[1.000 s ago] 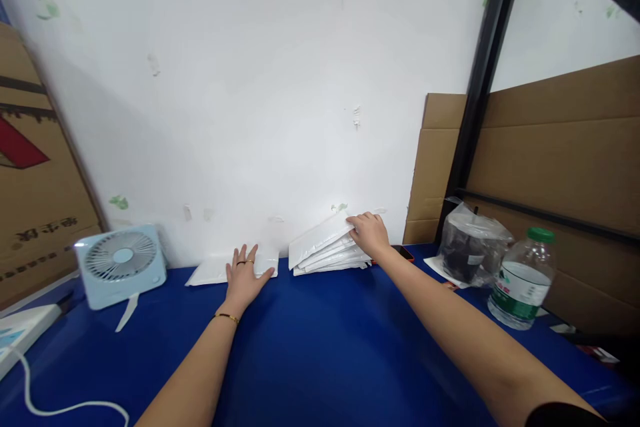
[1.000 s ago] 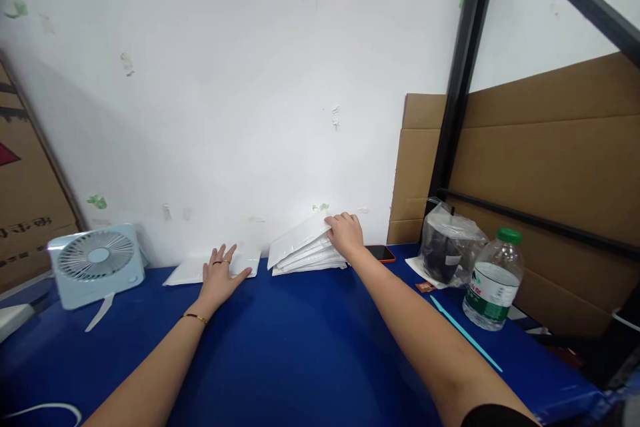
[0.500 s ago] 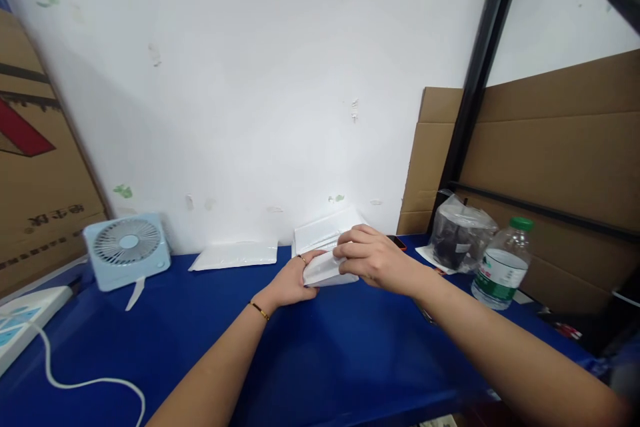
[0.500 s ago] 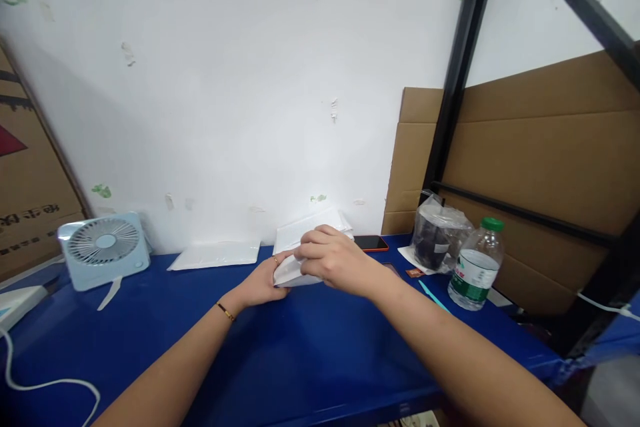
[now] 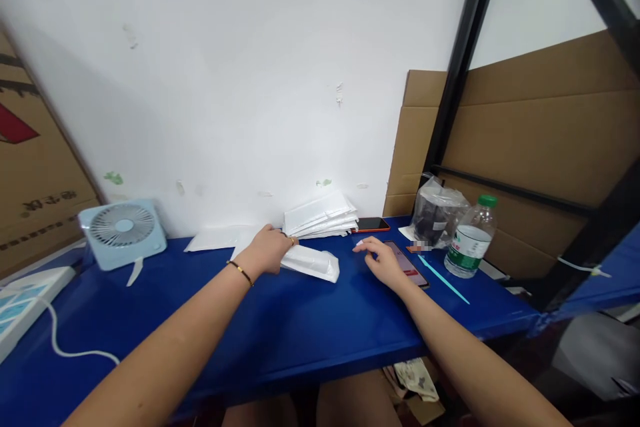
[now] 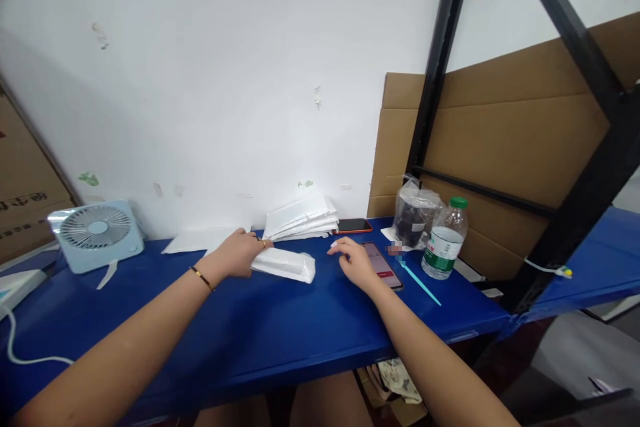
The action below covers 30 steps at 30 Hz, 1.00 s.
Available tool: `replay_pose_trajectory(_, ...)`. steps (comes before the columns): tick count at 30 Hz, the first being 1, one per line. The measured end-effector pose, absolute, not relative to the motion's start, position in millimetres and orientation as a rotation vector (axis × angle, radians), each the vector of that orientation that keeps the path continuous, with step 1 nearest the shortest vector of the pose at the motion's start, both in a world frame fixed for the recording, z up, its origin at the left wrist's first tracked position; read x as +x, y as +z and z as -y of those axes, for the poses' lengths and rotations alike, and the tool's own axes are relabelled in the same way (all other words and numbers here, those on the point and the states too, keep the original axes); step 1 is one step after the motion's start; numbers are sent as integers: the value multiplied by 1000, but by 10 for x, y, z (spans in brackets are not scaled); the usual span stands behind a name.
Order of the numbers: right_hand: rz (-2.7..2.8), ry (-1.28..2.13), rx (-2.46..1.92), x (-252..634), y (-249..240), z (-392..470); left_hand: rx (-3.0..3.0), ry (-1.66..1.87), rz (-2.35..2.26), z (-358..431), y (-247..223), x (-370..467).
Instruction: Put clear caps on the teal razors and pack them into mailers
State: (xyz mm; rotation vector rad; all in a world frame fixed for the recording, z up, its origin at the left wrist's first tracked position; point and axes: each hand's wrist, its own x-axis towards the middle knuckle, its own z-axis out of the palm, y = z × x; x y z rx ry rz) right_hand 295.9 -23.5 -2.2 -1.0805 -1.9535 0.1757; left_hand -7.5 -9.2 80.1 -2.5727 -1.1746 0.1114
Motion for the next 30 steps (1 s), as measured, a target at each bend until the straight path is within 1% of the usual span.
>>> replay_pose_trajectory(3,1862,275,-1188,2982,-175,180,-2500,258,1150,149,988,-11)
replay_pose_trajectory(7,1901,341,-1211,2988,-210,213,-2414,362,1169,211,1146,55)
replay_pose_trajectory(12,1958,349,-1173,2964,-210,255,-2398,349,1177,227,1229,33)
replay_pose_trajectory(18,1994,329,-1204,2958,-211,278,-2479,190,1301,264,1401,-18)
replay_pose_trajectory(24,2046,291,-1258,2967,-197,307,-2378,295,1266,303,1575,-201)
replay_pose_trajectory(30,2034,296,-1264,2974,-228,266,-2263,339,1372,224,1658,-614)
